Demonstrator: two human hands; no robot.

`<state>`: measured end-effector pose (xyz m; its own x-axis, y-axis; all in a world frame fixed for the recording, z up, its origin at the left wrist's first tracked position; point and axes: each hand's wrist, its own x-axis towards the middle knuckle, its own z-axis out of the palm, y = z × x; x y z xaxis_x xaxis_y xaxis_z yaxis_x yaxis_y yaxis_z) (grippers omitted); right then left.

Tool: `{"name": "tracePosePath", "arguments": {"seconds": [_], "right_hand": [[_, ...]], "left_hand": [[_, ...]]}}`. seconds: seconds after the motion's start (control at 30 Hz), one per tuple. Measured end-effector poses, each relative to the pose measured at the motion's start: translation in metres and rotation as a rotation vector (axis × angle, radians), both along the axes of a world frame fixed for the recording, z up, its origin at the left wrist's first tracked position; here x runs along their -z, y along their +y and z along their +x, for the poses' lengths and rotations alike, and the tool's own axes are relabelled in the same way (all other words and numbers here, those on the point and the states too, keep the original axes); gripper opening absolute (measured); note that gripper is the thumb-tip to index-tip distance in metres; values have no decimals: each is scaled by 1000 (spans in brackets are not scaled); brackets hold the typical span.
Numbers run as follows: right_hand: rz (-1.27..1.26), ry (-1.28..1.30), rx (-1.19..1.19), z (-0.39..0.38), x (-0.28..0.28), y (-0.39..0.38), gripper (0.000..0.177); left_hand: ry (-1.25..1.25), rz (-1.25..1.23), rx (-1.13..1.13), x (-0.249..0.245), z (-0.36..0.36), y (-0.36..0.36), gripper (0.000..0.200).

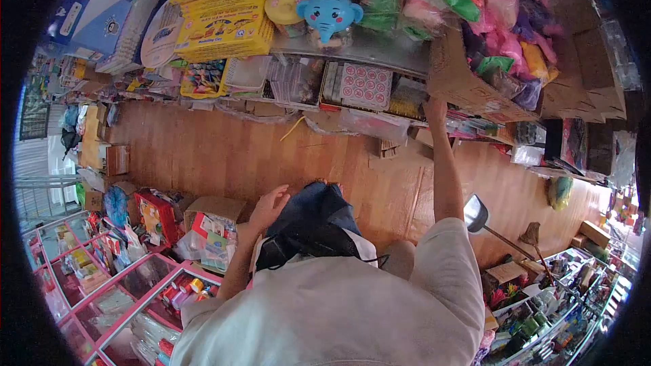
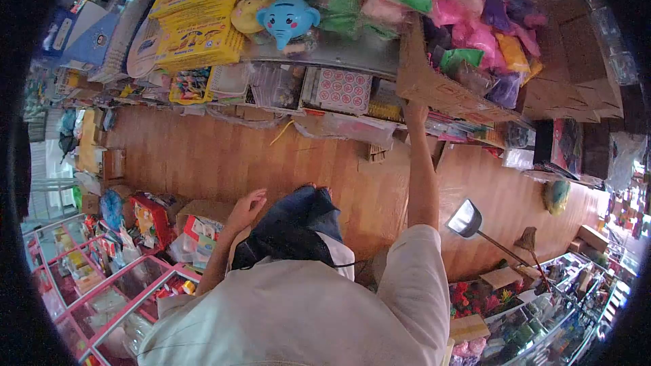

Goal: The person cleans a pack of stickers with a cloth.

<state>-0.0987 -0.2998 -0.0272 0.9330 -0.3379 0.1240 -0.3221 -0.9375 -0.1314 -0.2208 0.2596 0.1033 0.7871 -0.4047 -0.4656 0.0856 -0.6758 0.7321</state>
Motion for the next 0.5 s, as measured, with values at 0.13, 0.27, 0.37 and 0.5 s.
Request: {"name": "tracePosePath", "arguments": {"seconds": [0.13,0.27,0.37,0.5], "right_hand": [[-53,-73,85,-2,-8,7,36],[250,130,241,-1,-42,23,50],[281,-304,117,-30,-71,56,41],[447,-562,128,-104,-75,118,34]], "left_hand": [[41,-39,-14,-2,5,-4,40],[-16,-66,-63,1,16,-16,38],[-156,-107,-77,-19,45,-50,39],[-274,-462,-160,23,117,-120,47]]}}
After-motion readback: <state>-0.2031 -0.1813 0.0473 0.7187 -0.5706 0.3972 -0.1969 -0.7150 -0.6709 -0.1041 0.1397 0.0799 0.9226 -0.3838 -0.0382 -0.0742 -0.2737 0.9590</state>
